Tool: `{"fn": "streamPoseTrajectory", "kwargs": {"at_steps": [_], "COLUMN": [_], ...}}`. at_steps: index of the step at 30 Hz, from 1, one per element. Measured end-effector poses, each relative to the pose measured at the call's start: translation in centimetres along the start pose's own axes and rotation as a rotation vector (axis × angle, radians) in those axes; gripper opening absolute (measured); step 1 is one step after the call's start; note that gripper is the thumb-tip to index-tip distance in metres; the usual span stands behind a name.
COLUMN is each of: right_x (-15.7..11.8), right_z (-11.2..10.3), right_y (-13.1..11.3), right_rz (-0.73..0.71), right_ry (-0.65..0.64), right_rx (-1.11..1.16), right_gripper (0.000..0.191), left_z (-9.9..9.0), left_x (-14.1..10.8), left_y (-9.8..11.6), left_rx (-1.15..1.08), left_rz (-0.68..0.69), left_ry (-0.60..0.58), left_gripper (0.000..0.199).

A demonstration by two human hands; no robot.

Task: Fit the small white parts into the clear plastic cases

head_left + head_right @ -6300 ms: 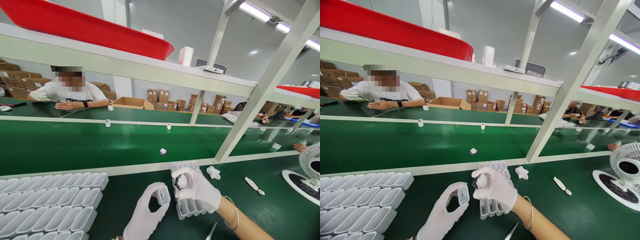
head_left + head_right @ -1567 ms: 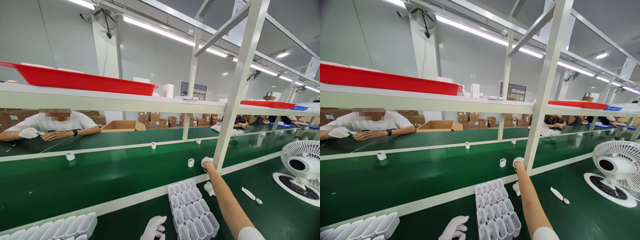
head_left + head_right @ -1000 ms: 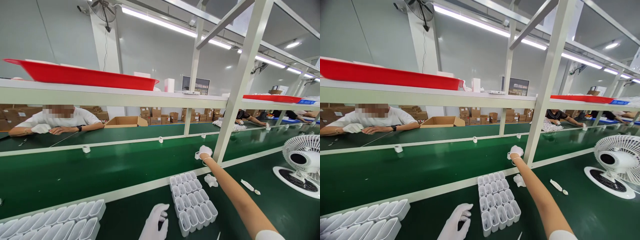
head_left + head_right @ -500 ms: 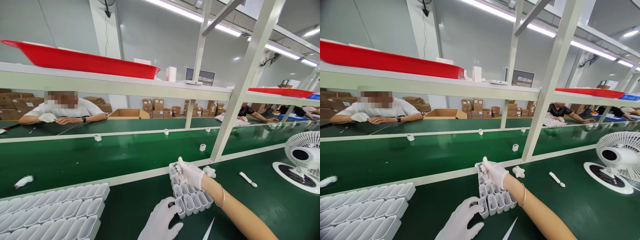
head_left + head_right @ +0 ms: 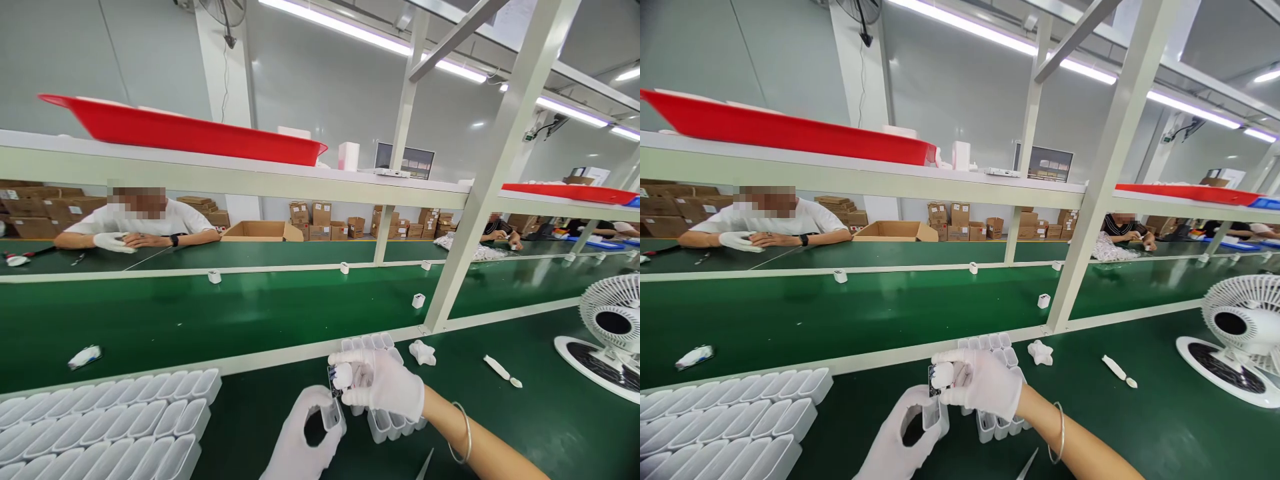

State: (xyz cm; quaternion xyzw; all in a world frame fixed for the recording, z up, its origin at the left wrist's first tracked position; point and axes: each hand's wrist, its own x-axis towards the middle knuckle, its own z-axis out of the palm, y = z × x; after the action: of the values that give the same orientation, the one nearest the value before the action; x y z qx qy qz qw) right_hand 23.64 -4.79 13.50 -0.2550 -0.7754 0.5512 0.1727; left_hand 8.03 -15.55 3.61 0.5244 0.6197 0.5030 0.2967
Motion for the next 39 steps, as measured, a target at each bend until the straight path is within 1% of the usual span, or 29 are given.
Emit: {"fn": "streamPoseTrajectory", "kwargs": {"at_steps": [2, 6, 9, 12, 14, 17, 19, 21, 23, 25, 27, 30, 33, 35, 37, 39], "right_x": [0.0, 1.0, 1.6, 1.4, 1.1, 1.0, 1.1, 1.3, 1.4, 1.4, 1.3, 1.2, 1.1, 1.0, 0.9, 0.8], "right_z": [0.2, 0.4, 0.1, -0.3, -0.5, -0.6, -0.6, -0.6, -0.7, -0.8, -1.0, -0.9, -0.6, -0.5, -0.4, -0.4], "right_y": [0.4, 2.0, 2.6, 2.3, 1.9, 1.5, 1.6, 1.8, 1.9, 1.8, 1.5, 1.1, 1.0, 1.3, 1.6, 2.0], "right_rz": [0.019, 0.067, 0.08, 0.058, 0.037, 0.033, 0.059, 0.122, 0.178, 0.18, 0.149, 0.09, -0.012, -0.072, -0.106, -0.104], "right_ry": [0.001, -0.032, -0.036, -0.04, -0.063, -0.107, -0.099, -0.072, -0.079, -0.125, -0.155, -0.135, -0.142, -0.154, -0.157, -0.133], "right_rx": [0.033, 0.194, 0.252, 0.274, 0.27, 0.243, 0.242, 0.289, 0.389, 0.477, 0.506, 0.456, 0.364, 0.307, 0.241, 0.111], "right_gripper": [0.042, 0.05, 0.053, 0.059, 0.06, 0.048, 0.045, 0.051, 0.055, 0.055, 0.053, 0.054, 0.056, 0.054, 0.05, 0.049], "left_z": [-0.2, 0.0, 0.1, 0.1, 0.0, 0.0, -0.1, 0.0, 0.0, 0.0, 0.0, 0.0, 0.0, 0.0, 0.1, 0.2], "left_x": [0.1, 0.0, 0.1, 0.2, 0.2, 0.2, 0.1, 0.2, 0.2, 0.2, 0.2, 0.1, 0.1, 0.2, 0.3, 0.4], "left_y": [0.0, 0.0, -0.3, -0.5, -0.5, -0.3, -0.1, 0.0, 0.1, 0.1, 0.1, 0.1, 0.0, -0.3, -0.7, -1.3], "left_rx": [-0.035, -0.082, -0.084, -0.094, -0.111, -0.114, -0.111, -0.111, -0.112, -0.117, -0.125, -0.125, -0.115, -0.119, -0.122, -0.109], "left_rz": [-0.037, 0.021, -0.002, -0.091, -0.118, -0.118, -0.116, -0.115, -0.115, -0.113, -0.095, -0.075, -0.079, -0.07, -0.046, -0.008], "left_ry": [0.006, 0.023, 0.051, 0.032, 0.001, -0.021, -0.02, -0.02, -0.022, -0.02, -0.008, -0.005, -0.016, -0.011, 0.013, 0.046], "left_gripper": [0.031, 0.024, 0.03, 0.04, 0.044, 0.045, 0.044, 0.045, 0.044, 0.043, 0.042, 0.042, 0.042, 0.043, 0.044, 0.044]}}
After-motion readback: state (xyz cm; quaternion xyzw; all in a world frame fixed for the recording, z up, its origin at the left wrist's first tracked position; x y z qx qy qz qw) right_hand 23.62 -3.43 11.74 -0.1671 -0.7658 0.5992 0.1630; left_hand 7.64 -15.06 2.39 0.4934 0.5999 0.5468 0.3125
